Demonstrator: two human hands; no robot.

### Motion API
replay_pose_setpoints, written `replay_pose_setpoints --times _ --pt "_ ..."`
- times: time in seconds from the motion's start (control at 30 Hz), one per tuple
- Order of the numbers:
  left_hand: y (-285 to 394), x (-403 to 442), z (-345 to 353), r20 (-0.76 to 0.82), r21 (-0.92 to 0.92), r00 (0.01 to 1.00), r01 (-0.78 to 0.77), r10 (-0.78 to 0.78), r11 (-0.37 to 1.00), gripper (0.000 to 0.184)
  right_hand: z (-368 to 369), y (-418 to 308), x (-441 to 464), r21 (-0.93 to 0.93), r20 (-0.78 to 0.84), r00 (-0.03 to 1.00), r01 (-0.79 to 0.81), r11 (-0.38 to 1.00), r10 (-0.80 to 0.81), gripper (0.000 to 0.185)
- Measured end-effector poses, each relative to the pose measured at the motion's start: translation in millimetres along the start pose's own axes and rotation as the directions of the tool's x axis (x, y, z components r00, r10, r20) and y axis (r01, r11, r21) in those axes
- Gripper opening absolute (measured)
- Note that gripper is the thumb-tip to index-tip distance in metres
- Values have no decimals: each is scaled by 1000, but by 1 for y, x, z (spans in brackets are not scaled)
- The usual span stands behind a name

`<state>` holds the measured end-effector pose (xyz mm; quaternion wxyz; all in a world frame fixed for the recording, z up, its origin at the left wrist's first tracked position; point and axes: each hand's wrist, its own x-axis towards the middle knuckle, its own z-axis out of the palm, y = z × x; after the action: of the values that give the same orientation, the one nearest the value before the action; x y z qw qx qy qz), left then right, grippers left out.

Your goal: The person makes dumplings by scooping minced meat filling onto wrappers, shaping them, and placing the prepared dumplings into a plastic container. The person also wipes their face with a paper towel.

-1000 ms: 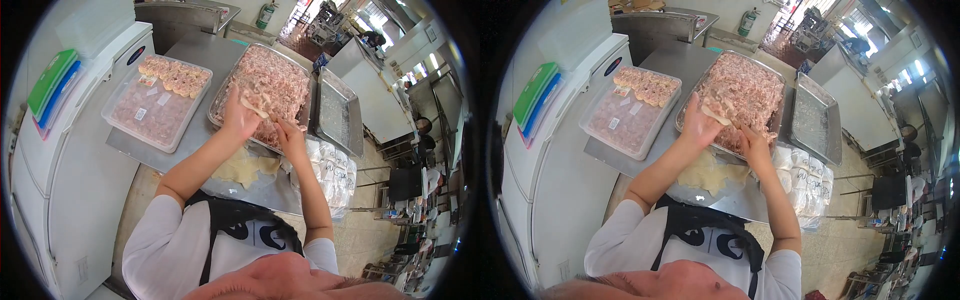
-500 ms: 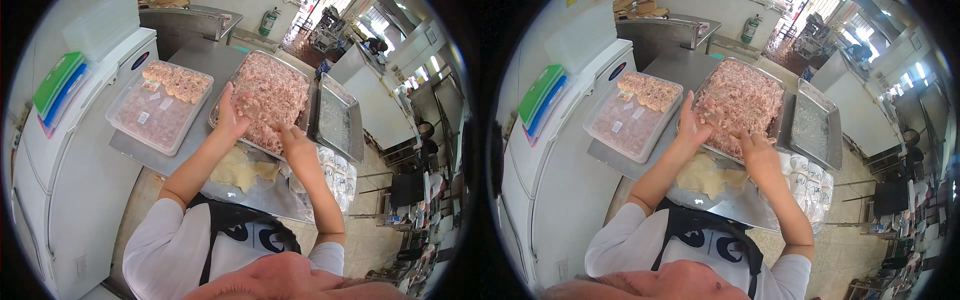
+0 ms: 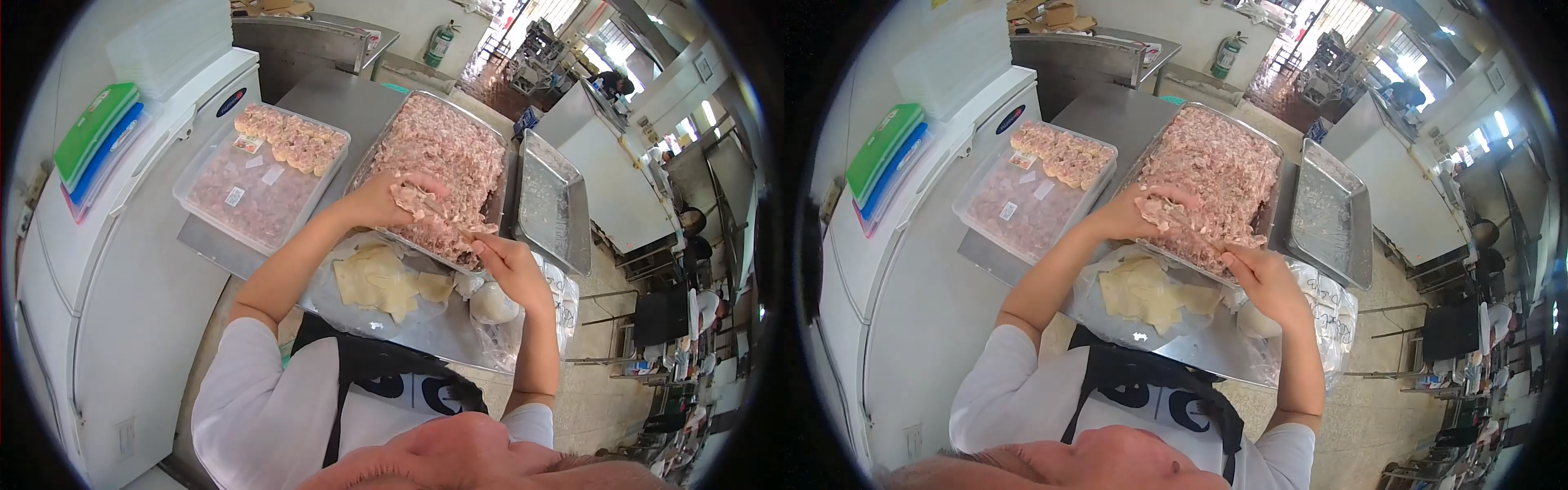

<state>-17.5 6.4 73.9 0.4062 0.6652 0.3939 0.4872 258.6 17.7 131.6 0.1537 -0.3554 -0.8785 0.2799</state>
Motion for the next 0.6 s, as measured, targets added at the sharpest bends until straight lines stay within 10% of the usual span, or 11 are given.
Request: replay_pose_setpoints --times 0.17,0.27,0.4,0.53,0.6 --pt "-14 15 -11 358 299 928 -220 105 929 40 34 50 5 135 33 999 -7 991 3 29" --pt "18 13 -2 330 411 894 153 -303 899 45 32 89 13 15 -42 994 100 995 -99 28" --pt "-47 24 2 78 248 960 241 -267 938 55 27 36 2 -445 -356 921 -17 895 -160 26" --pt "-64 27 6 47 374 975 183 -216 909 71 61 75 8 -331 -341 921 69 941 -188 24" --pt "-55 20 5 38 406 993 89 -114 910 75 43 102 10 -458 -230 971 -160 875 57 22"
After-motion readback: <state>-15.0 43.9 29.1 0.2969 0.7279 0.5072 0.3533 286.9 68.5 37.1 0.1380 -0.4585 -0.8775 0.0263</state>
